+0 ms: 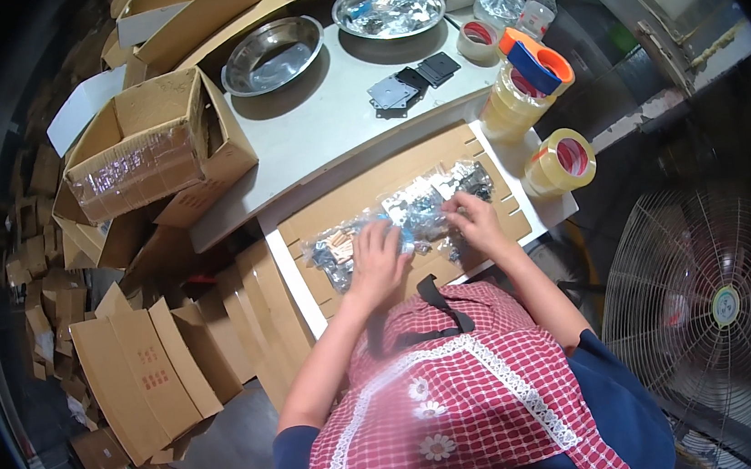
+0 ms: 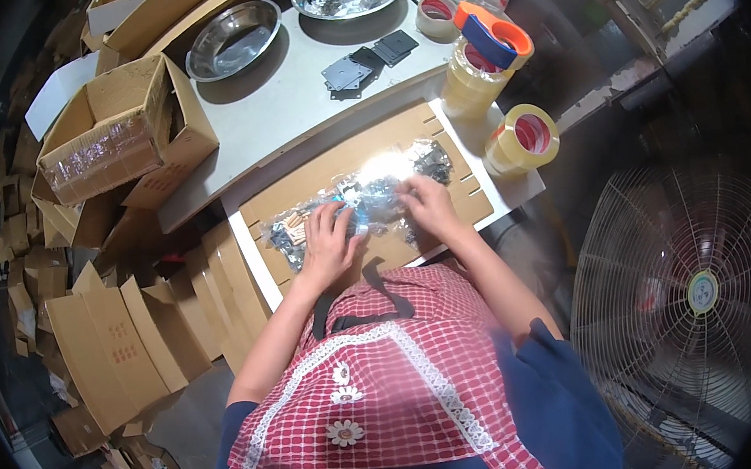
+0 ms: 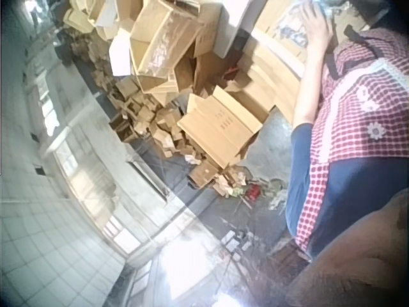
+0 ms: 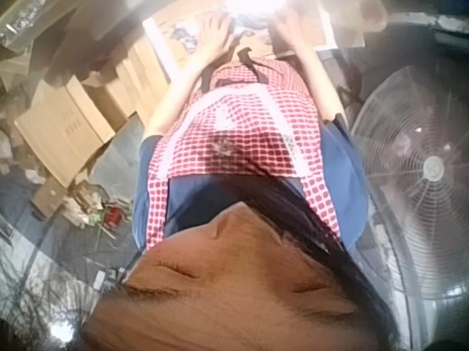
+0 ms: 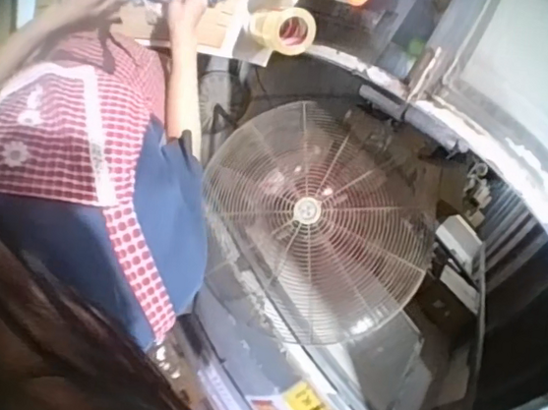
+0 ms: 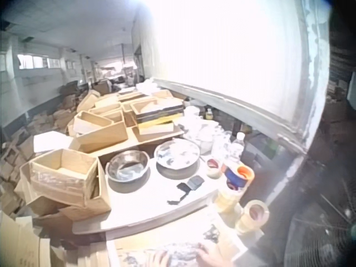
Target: The person picks up several small hardware components from a cardboard box, places them into individual plastic bags, and then seals a larger cardboard box using a tape dispenser.
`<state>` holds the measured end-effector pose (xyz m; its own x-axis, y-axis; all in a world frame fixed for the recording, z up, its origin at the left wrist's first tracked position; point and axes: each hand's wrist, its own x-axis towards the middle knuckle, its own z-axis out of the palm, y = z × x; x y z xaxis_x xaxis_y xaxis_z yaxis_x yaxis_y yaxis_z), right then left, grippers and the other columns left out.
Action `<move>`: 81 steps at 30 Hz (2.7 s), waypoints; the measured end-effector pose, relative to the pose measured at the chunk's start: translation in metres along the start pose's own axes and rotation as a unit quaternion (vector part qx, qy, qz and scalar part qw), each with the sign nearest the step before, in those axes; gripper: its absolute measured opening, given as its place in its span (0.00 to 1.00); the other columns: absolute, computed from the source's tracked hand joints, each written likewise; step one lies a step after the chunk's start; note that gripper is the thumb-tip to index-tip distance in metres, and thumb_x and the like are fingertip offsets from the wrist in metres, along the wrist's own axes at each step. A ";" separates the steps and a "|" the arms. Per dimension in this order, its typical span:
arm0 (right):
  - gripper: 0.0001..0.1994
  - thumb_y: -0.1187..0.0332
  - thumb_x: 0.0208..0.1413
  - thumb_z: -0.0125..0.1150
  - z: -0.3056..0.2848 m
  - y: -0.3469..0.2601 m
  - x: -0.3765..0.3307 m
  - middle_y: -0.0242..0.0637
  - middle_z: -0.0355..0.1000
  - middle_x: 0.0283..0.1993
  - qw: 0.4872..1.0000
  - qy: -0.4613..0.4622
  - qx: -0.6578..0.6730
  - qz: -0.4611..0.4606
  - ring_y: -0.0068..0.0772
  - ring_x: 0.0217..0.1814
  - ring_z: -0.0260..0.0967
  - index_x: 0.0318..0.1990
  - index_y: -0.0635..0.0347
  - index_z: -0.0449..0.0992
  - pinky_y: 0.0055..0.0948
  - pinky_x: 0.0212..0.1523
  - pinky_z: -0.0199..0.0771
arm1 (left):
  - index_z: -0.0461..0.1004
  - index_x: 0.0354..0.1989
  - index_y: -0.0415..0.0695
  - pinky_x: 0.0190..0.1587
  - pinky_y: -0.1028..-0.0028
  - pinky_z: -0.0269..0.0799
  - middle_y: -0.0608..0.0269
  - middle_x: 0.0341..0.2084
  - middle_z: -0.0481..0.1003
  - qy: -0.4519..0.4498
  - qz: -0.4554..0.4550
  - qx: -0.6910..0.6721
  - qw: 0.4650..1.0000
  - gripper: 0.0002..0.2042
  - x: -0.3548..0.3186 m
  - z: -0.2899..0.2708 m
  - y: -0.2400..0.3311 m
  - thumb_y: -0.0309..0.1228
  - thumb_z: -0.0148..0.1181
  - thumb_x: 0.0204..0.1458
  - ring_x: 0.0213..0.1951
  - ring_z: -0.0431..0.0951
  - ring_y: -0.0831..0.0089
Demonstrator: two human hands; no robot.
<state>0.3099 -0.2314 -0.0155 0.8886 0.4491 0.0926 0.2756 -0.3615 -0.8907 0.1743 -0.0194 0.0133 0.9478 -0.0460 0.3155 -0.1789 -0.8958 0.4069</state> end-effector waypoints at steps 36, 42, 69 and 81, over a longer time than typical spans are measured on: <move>0.12 0.65 0.51 0.68 -0.029 0.012 -0.003 0.41 0.69 0.31 0.995 0.055 -0.067 -0.044 0.46 0.36 0.69 0.30 0.62 0.70 0.40 0.37 0.69 | 0.74 0.33 0.41 0.57 0.54 0.56 0.53 0.48 0.69 0.078 -0.128 0.013 0.989 0.08 -0.003 0.023 0.021 0.29 0.64 0.46 0.54 0.64 0.53; 0.16 0.64 0.49 0.71 -0.034 0.018 -0.015 0.43 0.66 0.31 0.979 0.078 -0.179 -0.051 0.49 0.36 0.66 0.30 0.61 0.67 0.42 0.38 0.66 | 0.72 0.39 0.40 0.56 0.55 0.59 0.52 0.48 0.69 0.069 -0.095 0.050 0.992 0.14 -0.007 0.008 0.024 0.28 0.65 0.44 0.53 0.65 0.52; 0.15 0.77 0.38 0.57 -0.049 -0.023 0.049 0.37 0.71 0.33 0.889 -0.139 -0.262 -0.350 0.43 0.44 0.69 0.38 0.56 0.77 0.45 0.57 0.63 | 0.73 0.46 0.30 0.42 0.72 0.76 0.47 0.42 0.74 -0.082 0.117 0.232 0.962 0.17 -0.089 0.034 0.013 0.29 0.57 0.50 0.40 0.75 0.61; 0.19 0.59 0.63 0.51 -0.020 0.022 0.088 0.45 0.69 0.62 0.921 -0.178 -0.314 -0.150 0.50 0.67 0.60 0.58 0.56 0.72 0.56 0.69 0.48 | 0.72 0.47 0.34 0.43 0.70 0.74 0.55 0.40 0.72 -0.084 0.077 0.131 0.985 0.20 -0.083 0.021 0.014 0.31 0.60 0.46 0.40 0.74 0.62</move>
<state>0.4014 -0.2159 -0.0182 0.5926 0.8045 0.0409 0.7453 -0.5283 -0.4066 0.0982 -0.0377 -0.0250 0.9492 -0.2421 0.2011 -0.2698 -0.9550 0.1234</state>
